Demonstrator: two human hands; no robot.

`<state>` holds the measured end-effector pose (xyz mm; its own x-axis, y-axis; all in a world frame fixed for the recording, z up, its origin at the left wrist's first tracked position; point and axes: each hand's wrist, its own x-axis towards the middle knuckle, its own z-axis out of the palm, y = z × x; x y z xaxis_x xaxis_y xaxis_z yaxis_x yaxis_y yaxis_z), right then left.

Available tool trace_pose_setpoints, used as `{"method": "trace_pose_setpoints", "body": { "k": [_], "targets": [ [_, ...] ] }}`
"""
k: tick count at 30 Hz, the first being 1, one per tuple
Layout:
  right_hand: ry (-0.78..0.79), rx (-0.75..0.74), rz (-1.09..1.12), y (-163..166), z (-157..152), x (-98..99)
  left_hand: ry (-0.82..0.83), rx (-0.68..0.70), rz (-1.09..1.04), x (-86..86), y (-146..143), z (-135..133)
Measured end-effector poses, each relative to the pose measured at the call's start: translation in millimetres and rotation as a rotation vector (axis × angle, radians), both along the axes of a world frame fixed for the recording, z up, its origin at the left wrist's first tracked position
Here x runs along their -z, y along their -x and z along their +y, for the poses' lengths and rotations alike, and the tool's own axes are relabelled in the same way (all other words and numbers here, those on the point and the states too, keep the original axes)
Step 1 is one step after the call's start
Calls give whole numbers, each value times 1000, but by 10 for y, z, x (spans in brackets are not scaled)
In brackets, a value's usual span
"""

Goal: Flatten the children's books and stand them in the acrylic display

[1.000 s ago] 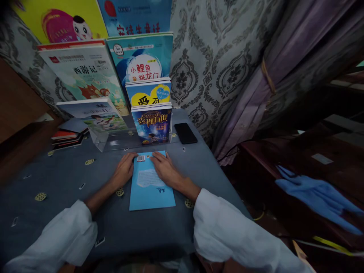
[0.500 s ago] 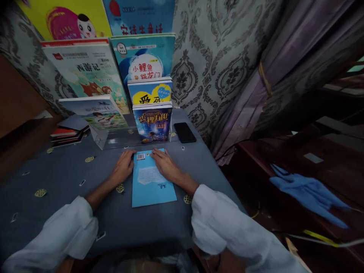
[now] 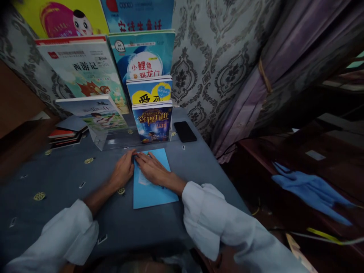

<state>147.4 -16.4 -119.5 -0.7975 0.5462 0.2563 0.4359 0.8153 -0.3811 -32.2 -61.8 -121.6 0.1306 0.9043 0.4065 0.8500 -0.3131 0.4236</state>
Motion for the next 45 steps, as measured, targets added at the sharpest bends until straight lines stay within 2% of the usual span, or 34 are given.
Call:
{"method": "trace_pose_setpoints", "body": {
  "k": [6,18,23,31,39,45],
  "targets": [
    [-2,2,24,21,-2,-21,42,-20,101,-28,-13,0],
    [-11,95,81,-235,33,74,20,15,302,-136,-57,-24],
    [-21,111,70,-229,25,73,41,12,351,-130,-75,-40],
    [-51,106,43,-235,18,83,74,111,372,-99,-81,-18],
    [-62,184,-21,-204,0,46,107,156,373,-43,-66,-13],
    [-66,185,-5,-218,12,39,65,121,473,-185,-153,35]
  ]
}}
